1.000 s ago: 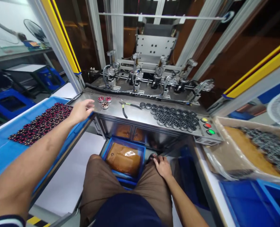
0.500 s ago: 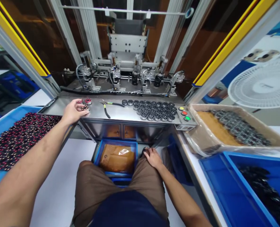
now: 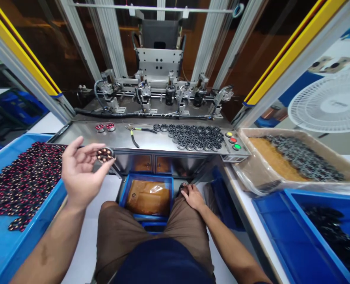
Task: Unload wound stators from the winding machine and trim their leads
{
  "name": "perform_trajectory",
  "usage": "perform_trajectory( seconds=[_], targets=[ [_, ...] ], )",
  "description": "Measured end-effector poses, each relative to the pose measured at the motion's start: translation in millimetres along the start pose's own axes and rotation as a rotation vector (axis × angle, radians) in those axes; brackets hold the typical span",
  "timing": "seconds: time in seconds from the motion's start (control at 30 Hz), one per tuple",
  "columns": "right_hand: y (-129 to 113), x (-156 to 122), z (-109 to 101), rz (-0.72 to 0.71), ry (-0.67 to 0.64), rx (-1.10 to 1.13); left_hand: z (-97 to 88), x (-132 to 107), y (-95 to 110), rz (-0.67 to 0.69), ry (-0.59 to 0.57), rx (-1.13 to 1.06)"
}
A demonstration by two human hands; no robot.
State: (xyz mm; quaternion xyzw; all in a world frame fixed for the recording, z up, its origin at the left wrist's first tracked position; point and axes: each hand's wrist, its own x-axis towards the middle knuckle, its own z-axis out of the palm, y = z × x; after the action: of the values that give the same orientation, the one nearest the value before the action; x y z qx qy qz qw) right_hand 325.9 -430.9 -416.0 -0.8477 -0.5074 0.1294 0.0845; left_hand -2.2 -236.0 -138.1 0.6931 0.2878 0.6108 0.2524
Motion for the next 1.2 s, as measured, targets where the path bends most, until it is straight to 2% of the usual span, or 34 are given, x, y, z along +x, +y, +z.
perform_trajectory(
  seconds=[0.1,0.17,0.27,0.4,0.53,0.7,0.9,1.07,1.13,1.2],
  targets=[
    [2,-1,-2,0.006,0.002,-0.018,5.4,-31,33,0.132,-0.028,-0.1],
    [4,2,-3,0.012,0.004,-0.033,7.7,-46,49,0.148,-0.049,-0.094],
    [5,7,-2,0.015,0.003,-0.045,8.8,-58,62,0.141,-0.079,-0.092],
    [1,3,1,0.006,-0.007,-0.037,9.3,-62,64,0.135,-0.1,-0.133],
    [1,-4,-4,0.015,-0.023,-0.022,11.5,-61,62,0.068,-0.081,-0.189],
    [2,2,-11,0.034,-0.045,-0.003,11.7,-61,64,0.062,-0.071,-0.227],
    [-13,-1,-15,0.042,-0.063,0.069,7.4,-61,69,0.058,-0.06,-0.186],
    [-30,-9,-46,0.065,-0.083,0.204,4.8,-62,72,0.051,-0.048,-0.162],
    [-47,-8,-67,0.048,-0.085,0.301,4.3,-63,73,0.063,-0.049,-0.152],
    [-75,-11,-93,-0.005,-0.073,0.434,4.9,-64,72,0.092,-0.049,-0.136]
  ],
)
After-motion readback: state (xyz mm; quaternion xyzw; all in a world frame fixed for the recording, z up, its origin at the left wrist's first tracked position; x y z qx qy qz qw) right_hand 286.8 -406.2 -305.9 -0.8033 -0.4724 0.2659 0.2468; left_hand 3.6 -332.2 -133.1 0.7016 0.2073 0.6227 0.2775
